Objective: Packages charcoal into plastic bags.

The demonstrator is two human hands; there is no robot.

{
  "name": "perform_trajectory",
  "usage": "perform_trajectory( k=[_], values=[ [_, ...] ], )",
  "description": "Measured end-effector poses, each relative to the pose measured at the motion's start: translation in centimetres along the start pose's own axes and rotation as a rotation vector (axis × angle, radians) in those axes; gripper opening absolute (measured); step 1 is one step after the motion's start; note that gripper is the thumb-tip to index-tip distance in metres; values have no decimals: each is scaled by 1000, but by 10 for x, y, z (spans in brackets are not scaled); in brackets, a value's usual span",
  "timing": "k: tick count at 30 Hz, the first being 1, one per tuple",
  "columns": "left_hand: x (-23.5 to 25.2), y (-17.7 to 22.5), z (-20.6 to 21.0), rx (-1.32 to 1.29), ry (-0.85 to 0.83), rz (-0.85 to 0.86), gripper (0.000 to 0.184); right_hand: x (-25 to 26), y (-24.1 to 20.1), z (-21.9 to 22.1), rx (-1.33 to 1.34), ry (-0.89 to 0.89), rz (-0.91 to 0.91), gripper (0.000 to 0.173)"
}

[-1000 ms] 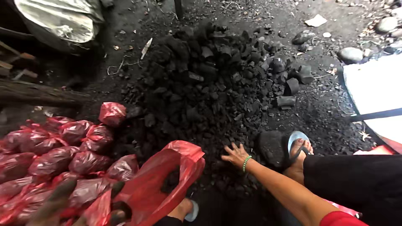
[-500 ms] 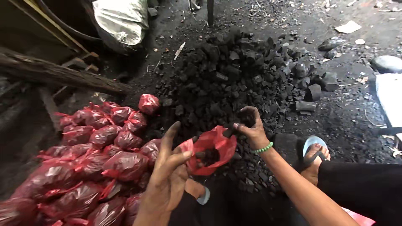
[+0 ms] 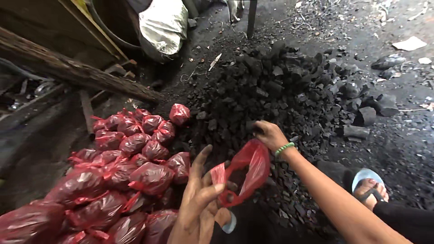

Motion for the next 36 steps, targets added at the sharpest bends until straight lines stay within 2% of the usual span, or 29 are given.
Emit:
perform_trajectory(
  k=[1,3,5,7,11,14,17,19,21,23,24,26,27,30,31,33,35,36],
  values=[
    [0,1,-1,9,-7,6,93,16,14,7,-134,-4,53,42],
    [-1,3,-4,31,3,4,94,33,47,32,-319,-152,185,75],
    [-2,4,-8,47,17,7,94,28,75,54,-421,-270,241,87],
    [-3,6,-12,62,38,10,92,13,88,59,-476,-254,222,83],
    [-4,5,-17,74,66,16,89,-20,101,49,-518,-281,150,55],
    [-2,2,-17,71,51,31,85,-40,112,30,-438,-258,207,58],
    [1,1,-12,80,41,29,80,-58,121,-3,-105,-10,364,65],
    [2,2,-5,86,38,22,79,-68,108,-25,326,196,430,69],
    [3,3,4,93,0,25,78,-71,76,-32,810,324,408,67],
    [4,2,13,108,-33,15,78,-70,29,-27,1235,311,295,67],
    [4,2,17,109,-40,16,78,-69,5,-20,1324,229,214,67],
    [6,2,21,82,-39,19,78,-69,-29,1,1222,-5,56,65],
    [7,2,21,56,-35,18,78,-70,-37,14,987,-129,33,64],
    [10,2,19,-4,-17,14,79,-75,-31,66,-68,-602,110,74],
    [10,1,18,-2,-14,7,79,-76,-25,74,-195,-667,127,77],
    [9,4,12,3,6,21,77,-71,-33,55,-42,-544,34,67],
    [5,12,0,5,28,73,74,-66,-34,16,370,-245,-68,40],
    [3,18,-6,-8,48,109,72,-63,-21,-1,537,-74,-56,28]
  ],
)
Point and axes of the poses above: each hand's wrist, its own x-axis towards the middle knuckle, its own z-axis out of the palm, y = z × x, the point moved 8 cm from there along x, towards the middle knuckle, and after that the axes turned 8 degrees about x, right-handed, at the moved point
